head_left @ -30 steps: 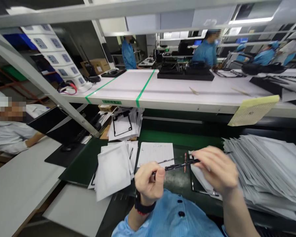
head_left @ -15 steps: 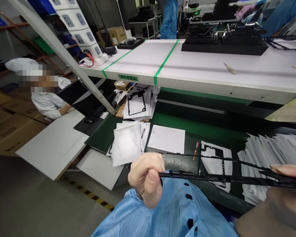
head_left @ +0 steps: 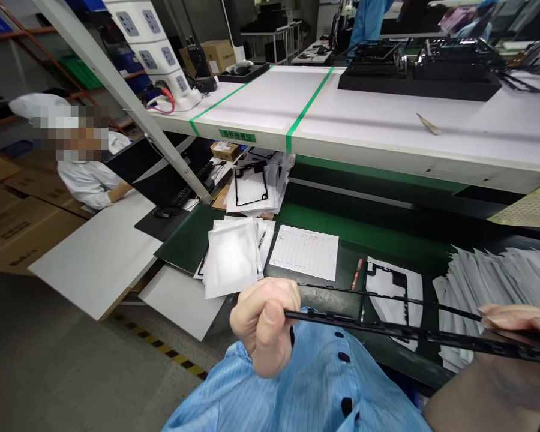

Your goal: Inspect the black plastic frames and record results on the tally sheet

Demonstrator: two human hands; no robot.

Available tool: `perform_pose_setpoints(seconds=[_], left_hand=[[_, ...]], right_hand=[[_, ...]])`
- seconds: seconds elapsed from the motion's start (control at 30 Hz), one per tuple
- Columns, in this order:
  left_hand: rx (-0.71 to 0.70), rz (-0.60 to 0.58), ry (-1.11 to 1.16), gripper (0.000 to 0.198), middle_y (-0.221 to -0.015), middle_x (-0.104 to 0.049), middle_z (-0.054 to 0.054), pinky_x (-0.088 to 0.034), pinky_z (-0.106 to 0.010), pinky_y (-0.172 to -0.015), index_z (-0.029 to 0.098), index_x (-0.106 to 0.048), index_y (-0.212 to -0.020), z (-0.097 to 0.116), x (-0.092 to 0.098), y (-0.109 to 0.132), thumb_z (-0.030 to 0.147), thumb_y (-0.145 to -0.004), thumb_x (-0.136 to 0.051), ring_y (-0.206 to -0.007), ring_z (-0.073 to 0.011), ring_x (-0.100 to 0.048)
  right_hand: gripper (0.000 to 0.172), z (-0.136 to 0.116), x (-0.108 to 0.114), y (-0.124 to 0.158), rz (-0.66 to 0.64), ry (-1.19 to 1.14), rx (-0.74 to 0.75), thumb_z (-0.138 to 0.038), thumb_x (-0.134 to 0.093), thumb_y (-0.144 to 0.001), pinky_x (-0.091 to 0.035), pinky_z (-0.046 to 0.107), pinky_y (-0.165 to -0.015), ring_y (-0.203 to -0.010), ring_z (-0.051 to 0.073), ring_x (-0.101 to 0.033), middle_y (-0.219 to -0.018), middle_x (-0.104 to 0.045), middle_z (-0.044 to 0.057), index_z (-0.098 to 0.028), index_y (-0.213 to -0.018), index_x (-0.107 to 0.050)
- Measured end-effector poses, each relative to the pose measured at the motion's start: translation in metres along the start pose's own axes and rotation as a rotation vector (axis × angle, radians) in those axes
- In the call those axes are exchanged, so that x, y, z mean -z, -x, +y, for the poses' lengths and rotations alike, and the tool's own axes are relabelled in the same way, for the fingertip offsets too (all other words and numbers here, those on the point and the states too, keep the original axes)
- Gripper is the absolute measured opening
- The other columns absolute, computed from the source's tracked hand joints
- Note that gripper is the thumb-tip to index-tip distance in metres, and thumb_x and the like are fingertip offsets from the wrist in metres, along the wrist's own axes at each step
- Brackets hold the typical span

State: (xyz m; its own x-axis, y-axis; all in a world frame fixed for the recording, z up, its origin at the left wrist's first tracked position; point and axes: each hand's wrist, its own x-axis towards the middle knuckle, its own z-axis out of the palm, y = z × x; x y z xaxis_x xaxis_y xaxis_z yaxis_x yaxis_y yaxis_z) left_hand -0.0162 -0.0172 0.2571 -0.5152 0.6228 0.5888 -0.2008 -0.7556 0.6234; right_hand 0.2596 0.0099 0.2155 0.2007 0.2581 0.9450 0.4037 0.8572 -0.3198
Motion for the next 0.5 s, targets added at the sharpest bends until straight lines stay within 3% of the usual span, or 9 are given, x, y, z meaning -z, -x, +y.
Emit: perform_pose_setpoints(seconds=[0.1, 0.2, 0.23, 0.3, 0.37, 0.4, 0.43, 0.5], left_hand=[[0.013, -0.018, 0.003, 0.047, -0.045, -0.035, 0.007, -0.028, -0.020, -0.039, 0.016, -0.048, -0.059, -0.003, 0.005, 0.001, 0.031, -0.102, -0.060, -0.035, -0.0054, -0.030], [-0.012, 0.011, -0.117, 0.043, -0.049, -0.041, 0.006, -0.035, -0.021, -0.042, 0.017, -0.051, -0.063, -0.015, 0.014, -0.003, 0.029, -0.105, -0.054, -0.038, -0.0076, -0.040], [-0.031, 0.011, -0.247, 0.037, -0.055, -0.052, 0.004, -0.044, -0.022, -0.049, 0.017, -0.058, -0.069, -0.020, 0.016, -0.005, 0.026, -0.105, -0.053, -0.046, -0.0095, -0.052], [-0.098, -0.042, -0.575, 0.018, -0.090, -0.074, -0.005, -0.058, -0.028, -0.079, 0.018, -0.070, -0.096, -0.029, 0.018, -0.008, 0.020, -0.104, -0.054, -0.085, -0.0166, -0.073], [-0.197, -0.185, -0.758, 0.023, -0.124, -0.073, -0.013, -0.055, -0.038, -0.104, 0.018, -0.068, -0.123, -0.031, 0.015, -0.009, 0.017, -0.103, -0.056, -0.123, -0.0232, -0.068], [-0.249, -0.291, -0.745, 0.028, -0.128, -0.072, -0.015, -0.055, -0.040, -0.106, 0.017, -0.065, -0.129, -0.029, 0.011, -0.009, 0.018, -0.103, -0.055, -0.127, -0.0245, -0.067], [-0.286, -0.415, -0.685, 0.029, -0.122, -0.074, -0.015, -0.058, -0.038, -0.100, 0.016, -0.064, -0.130, -0.025, 0.007, -0.007, 0.020, -0.105, -0.051, -0.120, -0.0242, -0.071], [-0.307, -0.611, -0.525, 0.029, -0.097, -0.079, -0.010, -0.061, -0.030, -0.074, 0.015, -0.066, -0.123, -0.015, -0.002, -0.002, 0.024, -0.109, -0.043, -0.087, -0.0197, -0.077]], right_hand=[[0.023, -0.009, -0.015, -0.001, -0.025, -0.072, -0.075, -0.039, -0.083, -0.091, -0.057, 0.031, -0.033, -0.036, 0.019, -0.061, -0.058, -0.069, 0.001, -0.019, -0.082, -0.078], [0.021, -0.029, -0.029, -0.005, -0.030, -0.101, -0.183, -0.038, -0.077, -0.097, -0.052, 0.024, -0.034, -0.036, 0.016, -0.061, -0.059, -0.070, -0.001, -0.019, -0.089, -0.077], [0.023, -0.036, -0.034, -0.009, -0.026, -0.067, -0.179, -0.037, -0.074, -0.100, -0.048, 0.021, -0.033, -0.035, 0.013, -0.059, -0.058, -0.069, -0.002, -0.018, -0.086, -0.076], [0.027, -0.049, -0.044, -0.019, -0.092, 0.064, -0.084, -0.033, -0.069, -0.104, -0.043, 0.017, -0.033, -0.036, 0.010, -0.058, -0.060, -0.068, -0.002, -0.017, -0.083, -0.072], [0.025, -0.061, -0.053, -0.030, -0.303, 0.198, 0.045, -0.026, -0.061, -0.108, -0.046, 0.017, -0.038, -0.042, 0.010, -0.063, -0.064, -0.070, -0.001, -0.017, -0.086, -0.069], [0.023, -0.066, -0.056, -0.034, -0.422, 0.240, 0.090, -0.021, -0.057, -0.109, -0.049, 0.017, -0.042, -0.046, 0.010, -0.065, -0.066, -0.071, 0.000, -0.017, -0.089, -0.068], [0.022, -0.071, -0.059, -0.038, -0.515, 0.260, 0.113, -0.016, -0.054, -0.109, -0.051, 0.018, -0.046, -0.049, 0.010, -0.067, -0.067, -0.072, 0.000, -0.018, -0.091, -0.067], [0.021, -0.081, -0.064, -0.041, -0.614, 0.264, 0.111, -0.014, -0.049, -0.110, -0.052, 0.019, -0.051, -0.050, 0.010, -0.066, -0.067, -0.070, 0.000, -0.018, -0.096, -0.064]])
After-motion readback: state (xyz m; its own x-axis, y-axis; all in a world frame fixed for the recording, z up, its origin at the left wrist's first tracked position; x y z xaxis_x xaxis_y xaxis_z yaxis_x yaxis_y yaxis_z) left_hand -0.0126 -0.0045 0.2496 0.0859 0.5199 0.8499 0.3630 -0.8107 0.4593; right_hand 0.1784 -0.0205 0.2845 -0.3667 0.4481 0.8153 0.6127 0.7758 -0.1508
